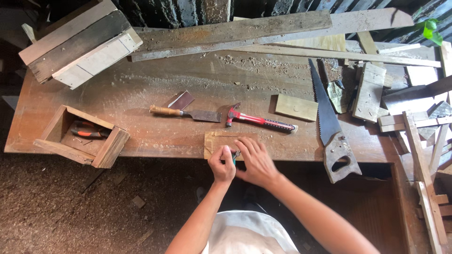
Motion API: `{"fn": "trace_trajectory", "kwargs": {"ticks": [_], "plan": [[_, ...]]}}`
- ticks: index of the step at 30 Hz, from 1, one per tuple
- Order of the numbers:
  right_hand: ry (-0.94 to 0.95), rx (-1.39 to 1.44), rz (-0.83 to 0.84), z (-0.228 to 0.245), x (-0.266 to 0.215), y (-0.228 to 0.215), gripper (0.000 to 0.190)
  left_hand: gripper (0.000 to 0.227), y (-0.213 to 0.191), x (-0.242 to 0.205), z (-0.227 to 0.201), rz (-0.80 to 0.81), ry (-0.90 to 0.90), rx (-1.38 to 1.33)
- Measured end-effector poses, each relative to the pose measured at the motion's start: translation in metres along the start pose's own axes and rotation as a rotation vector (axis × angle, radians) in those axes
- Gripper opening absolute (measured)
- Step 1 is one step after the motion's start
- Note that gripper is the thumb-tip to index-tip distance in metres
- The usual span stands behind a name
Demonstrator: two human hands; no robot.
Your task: The person hammers nails into a small wooden block clamped to a workbench. They repeatedly position the nail, strike it with a hammer, and adjust the clamp. The person also uses a chisel to tap the wood surface.
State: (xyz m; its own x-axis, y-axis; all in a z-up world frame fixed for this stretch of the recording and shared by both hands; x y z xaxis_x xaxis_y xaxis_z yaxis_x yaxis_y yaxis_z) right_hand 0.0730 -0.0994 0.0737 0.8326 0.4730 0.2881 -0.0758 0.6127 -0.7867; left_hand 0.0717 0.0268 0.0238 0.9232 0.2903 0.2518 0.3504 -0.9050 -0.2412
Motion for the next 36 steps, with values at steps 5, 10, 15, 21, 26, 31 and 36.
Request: {"fn": "trace_trajectory", "kwargs": {"ticks": [5,10,15,21,26,31,36], "plan": [[0.123,0.164,-0.424,-0.007,-0.040,0.041,0.113,0.024,0.001,0.002,-0.009,0.022,0.095,0.036],[0.202,0.319,-0.545,-0.032,-0.054,0.103,0.101,0.026,0.002,0.003,-0.007,0.033,0.104,-0.080],[0.339,0.456,-0.594,-0.047,-0.070,0.136,0.079,0.039,0.001,-0.001,0.000,0.045,0.087,-0.079],[0.520,0.281,-0.385,-0.066,-0.064,0.155,0.061,0.043,0.003,-0.015,0.007,-0.043,-0.023,-0.095],[0.588,0.983,-0.530,-0.074,-0.062,0.143,0.052,0.031,0.004,-0.022,0.019,-0.069,-0.152,-0.209],[0.366,0.592,-0.528,-0.045,-0.055,0.083,0.075,0.029,-0.008,-0.018,0.015,-0.088,-0.010,0.042],[0.270,0.601,-0.496,-0.031,-0.051,0.058,0.078,0.029,-0.006,-0.030,0.017,-0.067,0.018,0.007]]}}
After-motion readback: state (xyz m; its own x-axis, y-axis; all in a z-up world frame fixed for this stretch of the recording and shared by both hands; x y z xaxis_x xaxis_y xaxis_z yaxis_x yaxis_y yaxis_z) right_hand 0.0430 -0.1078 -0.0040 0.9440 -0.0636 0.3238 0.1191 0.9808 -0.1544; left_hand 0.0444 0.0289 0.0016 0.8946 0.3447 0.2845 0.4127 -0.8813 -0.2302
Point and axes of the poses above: each hand's wrist, its own x-axis towards the middle knuckle, its own y-axis out of the palm, z = x × y, the point moved 8 cm from there along x, towards the middle knuckle, and after that the axes turned 8 degrees about x, right-handed, at the moved point
